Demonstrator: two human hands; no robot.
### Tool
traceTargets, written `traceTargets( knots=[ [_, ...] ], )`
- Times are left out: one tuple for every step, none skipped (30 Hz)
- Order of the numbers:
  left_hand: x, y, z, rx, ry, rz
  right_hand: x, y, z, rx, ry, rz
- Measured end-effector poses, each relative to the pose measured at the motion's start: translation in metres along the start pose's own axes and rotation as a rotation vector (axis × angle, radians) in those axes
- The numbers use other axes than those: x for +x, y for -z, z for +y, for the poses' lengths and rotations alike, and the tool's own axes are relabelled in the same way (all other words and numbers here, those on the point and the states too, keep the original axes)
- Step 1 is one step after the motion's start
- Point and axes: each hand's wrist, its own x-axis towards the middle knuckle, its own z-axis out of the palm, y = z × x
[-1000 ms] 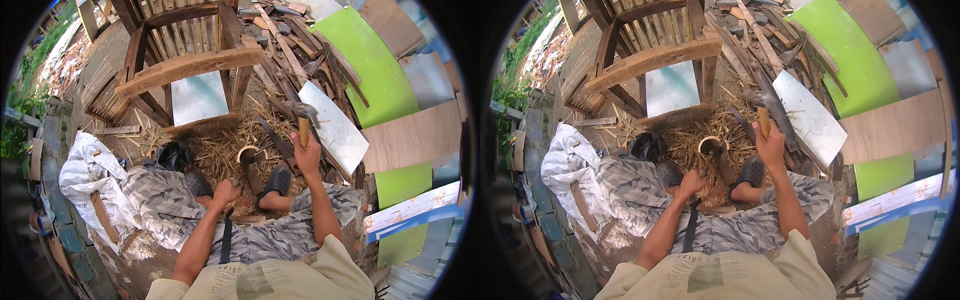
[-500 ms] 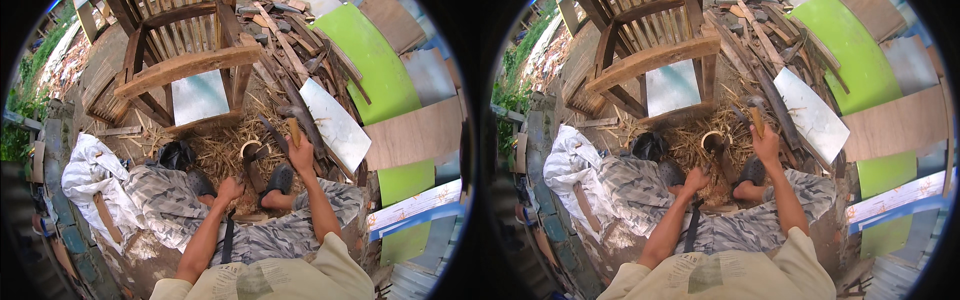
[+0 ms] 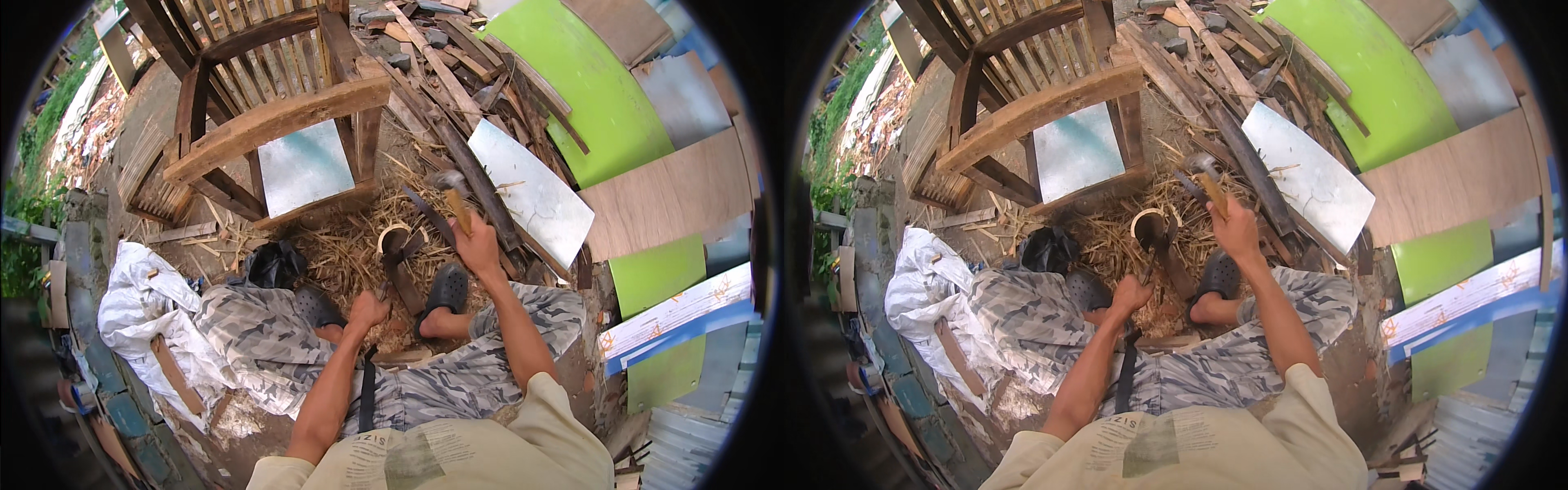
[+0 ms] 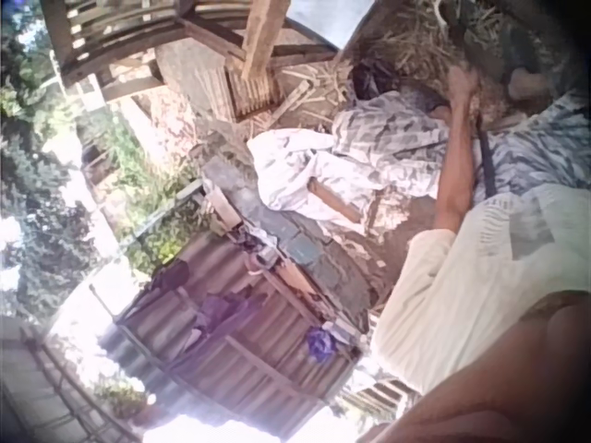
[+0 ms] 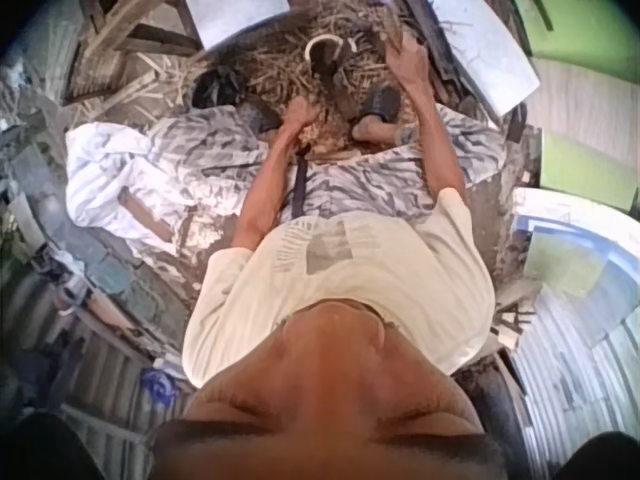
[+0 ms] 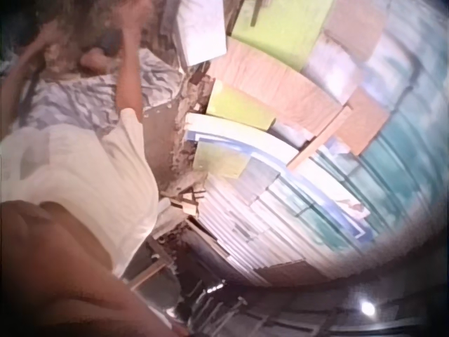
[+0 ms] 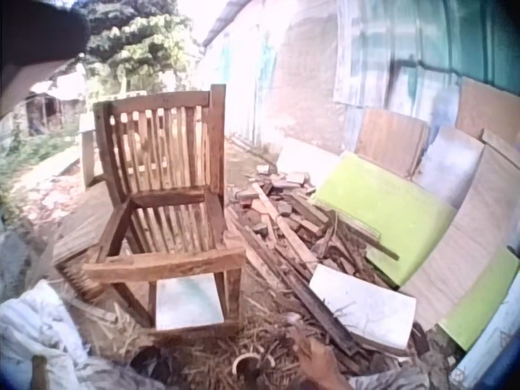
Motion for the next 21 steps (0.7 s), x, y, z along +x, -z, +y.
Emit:
traceTargets(
  knots=[
    [0.0, 0.0, 0.0, 0.001, -0.003, 0.002, 0.004, 0.009, -0.017, 0.066, 0.01, 0.08],
    [-0.001, 0.0, 0.001, 0.004, -0.008, 0.003, 0.003, 0.009, -0.023, 0.1, 0.009, 0.158],
    [0.0, 0.0, 0.003, 0.005, -0.016, 0.002, 0.003, 0.008, -0.028, 0.13, 0.009, 0.237],
    [-0.001, 0.0, 0.003, 0.007, -0.014, 0.008, 0.003, 0.006, -0.03, 0.163, 0.01, 0.315],
    [-0.002, 0.0, 0.003, 0.008, -0.01, 0.017, -0.004, -0.012, -0.011, 0.142, 0.044, 0.34],
    [-0.002, -0.003, 0.009, 0.011, -0.026, 0.012, -0.02, -0.033, 0.038, -0.036, -0.022, 0.175],
    [-0.001, -0.006, 0.013, -0.011, -0.024, -0.044, -0.041, -0.052, 0.09, -0.213, -0.095, 0.007],
    [0.0, -0.007, 0.011, -0.035, -0.005, -0.092, -0.062, -0.068, 0.116, -0.292, -0.074, -0.157],
    [0.003, -0.008, 0.011, -0.059, 0.01, -0.134, -0.071, -0.074, 0.129, -0.368, -0.047, -0.317],
    [0.01, -0.009, -0.002, -0.043, -0.004, -0.091, -0.065, -0.077, 0.119, -0.34, -0.087, -0.325],
    [0.013, -0.013, -0.016, -0.027, -0.02, -0.051, -0.059, -0.076, 0.111, -0.314, -0.129, -0.332],
    [0.019, -0.015, -0.022, -0.011, -0.044, -0.013, -0.051, -0.071, 0.103, -0.295, -0.172, -0.334],
    [0.017, -0.016, -0.021, 0.0, -0.051, -0.012, -0.041, -0.063, 0.097, -0.276, -0.174, -0.272],
    [0.012, -0.015, -0.016, 0.009, -0.054, 0.0, -0.026, -0.053, 0.078, -0.199, -0.136, -0.198],
    [0.009, -0.015, -0.016, 0.015, -0.051, 0.012, -0.013, -0.039, 0.051, -0.121, -0.097, -0.13],
    [0.008, -0.015, -0.016, 0.012, -0.026, -0.01, -0.007, -0.026, 0.029, -0.046, -0.066, -0.062],
    [0.011, -0.012, -0.014, 0.009, -0.004, -0.031, -0.004, -0.018, 0.012, 0.016, -0.069, -0.026],
    [0.014, -0.012, -0.013, 0.006, 0.013, -0.053, -0.001, -0.01, -0.003, 0.073, -0.072, 0.014],
    [0.013, -0.011, -0.015, -0.001, 0.02, -0.052, 0.0, -0.008, -0.01, 0.132, -0.073, 0.053],
    [0.013, -0.01, -0.018, -0.008, 0.03, -0.049, -0.005, -0.02, 0.007, 0.071, -0.079, -0.007],
    [0.013, -0.012, -0.014, -0.011, 0.021, -0.059, -0.018, -0.034, 0.043, -0.004, -0.092, -0.052]
  ],
)
